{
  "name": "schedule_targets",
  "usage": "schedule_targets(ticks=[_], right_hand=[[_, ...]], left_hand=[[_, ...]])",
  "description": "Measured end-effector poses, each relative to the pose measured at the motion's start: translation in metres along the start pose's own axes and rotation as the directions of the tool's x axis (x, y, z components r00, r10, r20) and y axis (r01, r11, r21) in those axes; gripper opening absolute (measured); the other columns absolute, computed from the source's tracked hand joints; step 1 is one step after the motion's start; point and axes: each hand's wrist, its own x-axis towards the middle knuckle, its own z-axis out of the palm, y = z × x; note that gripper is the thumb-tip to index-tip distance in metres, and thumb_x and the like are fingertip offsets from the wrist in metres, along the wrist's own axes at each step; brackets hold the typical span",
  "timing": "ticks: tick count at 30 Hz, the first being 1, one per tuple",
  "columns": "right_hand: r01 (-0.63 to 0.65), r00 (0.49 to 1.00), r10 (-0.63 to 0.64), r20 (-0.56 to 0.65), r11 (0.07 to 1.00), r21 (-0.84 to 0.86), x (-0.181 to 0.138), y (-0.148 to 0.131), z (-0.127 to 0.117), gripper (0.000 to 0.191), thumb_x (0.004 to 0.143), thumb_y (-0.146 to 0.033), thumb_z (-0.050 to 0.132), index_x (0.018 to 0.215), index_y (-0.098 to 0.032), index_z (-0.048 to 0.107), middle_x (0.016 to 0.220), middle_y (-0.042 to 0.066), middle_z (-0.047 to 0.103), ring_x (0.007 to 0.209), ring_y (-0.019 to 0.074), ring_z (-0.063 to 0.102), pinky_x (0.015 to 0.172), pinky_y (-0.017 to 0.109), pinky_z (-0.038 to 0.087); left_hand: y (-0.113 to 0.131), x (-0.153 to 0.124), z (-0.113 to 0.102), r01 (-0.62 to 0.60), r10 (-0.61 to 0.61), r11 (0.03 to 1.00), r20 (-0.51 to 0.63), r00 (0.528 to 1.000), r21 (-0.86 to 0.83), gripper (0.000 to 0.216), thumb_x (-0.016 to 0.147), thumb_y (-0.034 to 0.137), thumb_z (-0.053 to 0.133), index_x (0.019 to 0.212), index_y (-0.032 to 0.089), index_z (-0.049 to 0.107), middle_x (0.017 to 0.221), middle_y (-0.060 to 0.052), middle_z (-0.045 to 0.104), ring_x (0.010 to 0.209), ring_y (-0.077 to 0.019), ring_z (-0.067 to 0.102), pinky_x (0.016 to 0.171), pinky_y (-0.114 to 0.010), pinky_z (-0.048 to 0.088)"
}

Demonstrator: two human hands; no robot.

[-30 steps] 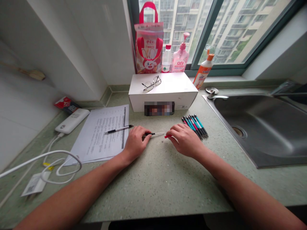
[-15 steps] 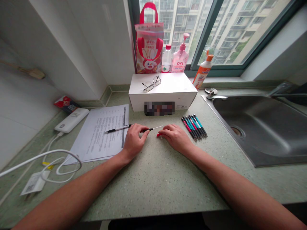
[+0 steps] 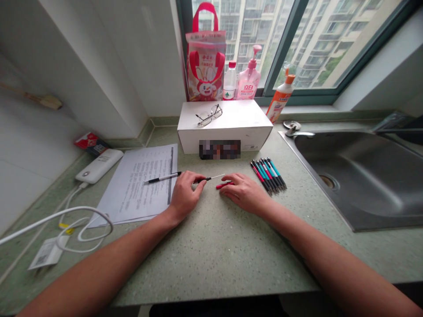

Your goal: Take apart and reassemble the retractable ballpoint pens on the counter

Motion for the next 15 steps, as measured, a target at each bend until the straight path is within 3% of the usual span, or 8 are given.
schedule_targets(ticks=[8, 12, 15], right_hand=[[-0.052, 0.998, 0.051, -0.039, 0.998, -0.028, 0.006, -0.001, 0.007, 0.014, 0.097, -0.030, 0.062, 0.095, -0.020, 0.072, 0.113, 0.010, 0.069, 0.102, 0.0233, 0.063, 0.090, 0.041, 0.051], [-0.102, 0.981, 0.099, -0.166, 0.995, -0.014, 0.004, -0.004, -0.003, 0.018, 0.098, -0.031, 0.059, 0.090, -0.018, 0.068, 0.098, 0.009, 0.069, 0.090, 0.0228, 0.063, 0.082, 0.039, 0.051], [-0.132, 0.949, 0.120, -0.292, 0.991, -0.021, 0.003, -0.009, -0.011, 0.019, 0.100, -0.031, 0.056, 0.102, -0.017, 0.067, 0.103, 0.012, 0.068, 0.096, 0.0243, 0.061, 0.084, 0.039, 0.050]], left_hand=[[-0.001, 0.000, 0.001, -0.022, 0.022, 1.000, 0.005, 1.000, -0.012, 0.005, 0.092, 0.020, 0.064, 0.094, 0.018, 0.068, 0.089, -0.005, 0.068, 0.087, -0.0215, 0.061, 0.082, -0.038, 0.048], [-0.001, 0.000, 0.002, -0.037, 0.036, 0.999, -0.007, 0.999, -0.011, 0.004, 0.092, 0.020, 0.066, 0.094, 0.018, 0.068, 0.089, -0.005, 0.068, 0.086, -0.0215, 0.061, 0.082, -0.038, 0.048], [0.001, -0.001, 0.001, -0.062, 0.062, 0.998, -0.001, 0.998, -0.028, 0.004, 0.092, 0.020, 0.065, 0.094, 0.017, 0.068, 0.090, -0.005, 0.067, 0.087, -0.0219, 0.061, 0.083, -0.039, 0.048]])
